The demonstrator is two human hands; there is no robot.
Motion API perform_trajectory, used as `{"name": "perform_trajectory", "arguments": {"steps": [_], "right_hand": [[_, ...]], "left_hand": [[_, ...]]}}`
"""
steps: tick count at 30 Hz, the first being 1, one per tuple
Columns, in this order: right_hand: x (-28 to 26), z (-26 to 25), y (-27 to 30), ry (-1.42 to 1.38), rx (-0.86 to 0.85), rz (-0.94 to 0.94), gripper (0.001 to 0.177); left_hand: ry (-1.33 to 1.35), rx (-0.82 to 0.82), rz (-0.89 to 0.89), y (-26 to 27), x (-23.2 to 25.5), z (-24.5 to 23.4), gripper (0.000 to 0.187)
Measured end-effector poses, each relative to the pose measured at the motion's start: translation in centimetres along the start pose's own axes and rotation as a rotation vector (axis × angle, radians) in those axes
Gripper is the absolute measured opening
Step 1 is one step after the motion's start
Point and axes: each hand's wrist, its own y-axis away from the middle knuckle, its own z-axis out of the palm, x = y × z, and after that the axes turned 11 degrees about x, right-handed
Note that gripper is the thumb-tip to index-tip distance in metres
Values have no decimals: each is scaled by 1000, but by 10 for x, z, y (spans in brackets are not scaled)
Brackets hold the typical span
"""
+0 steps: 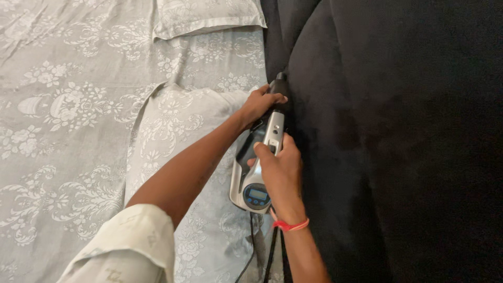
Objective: The person cleans a pillow and the velvet headboard of a bed using a handheld vacuum, moving the nozzle along the fabric surfaces and crevices.
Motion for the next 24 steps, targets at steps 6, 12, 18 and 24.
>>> {"name": "perform_trajectory", "arguments": {"steps": [6,12,18,24], "right_hand": [[5,6,-20,-19,-10,-8,33],[13,15,-30,15,-21,-13,31],[20,22,-25,88,-4,14,31],[32,27,-9,63,19,24,32]], "left_hand": [[27,9,-3,-21,-9,4,84],[-41,40,-60,-32,-23,-4,100],[-25,26,-80,-26,-37,-12,104],[-72,30,-119,-8,-42,-17,102]]}}
